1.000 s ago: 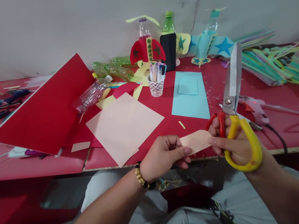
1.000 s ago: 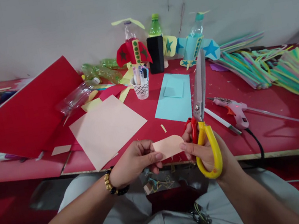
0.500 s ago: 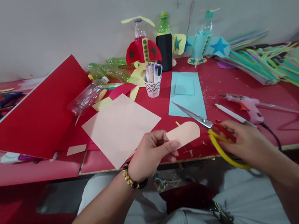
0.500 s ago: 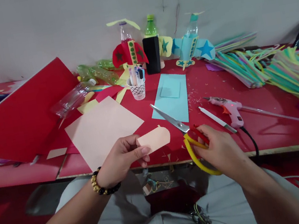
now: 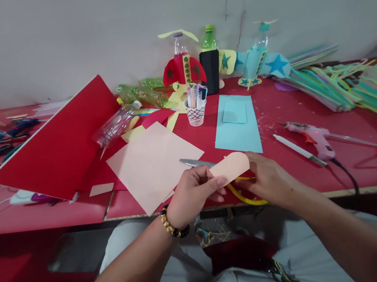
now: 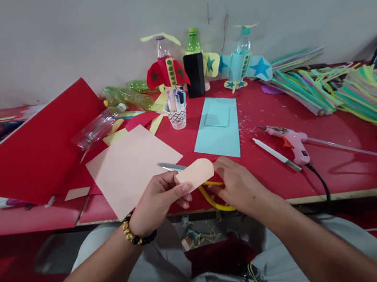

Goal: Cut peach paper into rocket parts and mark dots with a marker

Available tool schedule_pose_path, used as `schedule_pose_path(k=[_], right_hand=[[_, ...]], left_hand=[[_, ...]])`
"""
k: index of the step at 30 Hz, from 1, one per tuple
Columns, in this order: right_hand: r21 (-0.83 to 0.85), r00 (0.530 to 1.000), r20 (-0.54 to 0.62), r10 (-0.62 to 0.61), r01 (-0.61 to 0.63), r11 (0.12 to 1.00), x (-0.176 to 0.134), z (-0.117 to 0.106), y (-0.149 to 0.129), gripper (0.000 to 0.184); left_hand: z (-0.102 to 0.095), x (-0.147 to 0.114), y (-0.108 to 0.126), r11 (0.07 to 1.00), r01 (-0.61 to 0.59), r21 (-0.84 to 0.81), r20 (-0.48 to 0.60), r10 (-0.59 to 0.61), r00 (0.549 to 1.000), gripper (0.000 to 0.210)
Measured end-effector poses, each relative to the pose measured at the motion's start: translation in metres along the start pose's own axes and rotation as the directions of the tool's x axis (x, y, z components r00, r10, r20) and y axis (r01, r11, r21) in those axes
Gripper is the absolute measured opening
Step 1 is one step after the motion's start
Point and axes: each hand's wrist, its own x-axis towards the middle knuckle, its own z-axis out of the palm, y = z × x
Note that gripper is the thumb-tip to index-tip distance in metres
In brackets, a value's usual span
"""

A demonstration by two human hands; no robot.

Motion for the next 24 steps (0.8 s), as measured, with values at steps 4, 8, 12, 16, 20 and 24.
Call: schedule_pose_path(k=[4, 8, 12, 16, 20, 24], right_hand=[[0.148, 0.988, -0.139, 0.066, -0.045, 0.988, -0.002, -0.014, 0.003, 0.021], [0.582, 0.954, -0.08, 0.29, -0.191, 0.79, -0.012, -0.024, -0.001, 0.025], [0.654, 0.934, 0.0, 0.358, -0.271, 0.706, -0.018, -0.02, -0.007, 0.02], [0.697, 0.908, 0.007, 0.419, -0.305, 0.649, -0.019, -0.013, -0.003, 0.017], [0.768, 0.902, 0.031, 0.43, -0.297, 0.567, -0.023, -0.008, 0.002, 0.019], [0.78, 0.908, 0.061, 0.416, -0.303, 0.547, -0.026, -0.004, 0.002, 0.019]], left_hand=[[0.003, 0.001, -0.002, 0.999, 0.011, 0.034, -0.011, -0.011, 1.0, 0.029], [0.011, 0.004, -0.007, 0.998, 0.043, 0.051, -0.004, -0.043, 0.999, 0.029], [0.019, 0.007, -0.015, 0.997, 0.059, 0.053, 0.004, -0.059, 0.998, 0.031], [0.021, 0.009, -0.021, 1.0, -0.024, -0.007, 0.005, 0.024, 1.0, 0.028], [0.022, 0.01, -0.02, 0.997, -0.062, -0.054, 0.037, 0.064, 0.997, 0.037], [0.021, 0.01, -0.019, 0.999, -0.047, -0.01, 0.006, 0.047, 0.999, 0.024]])
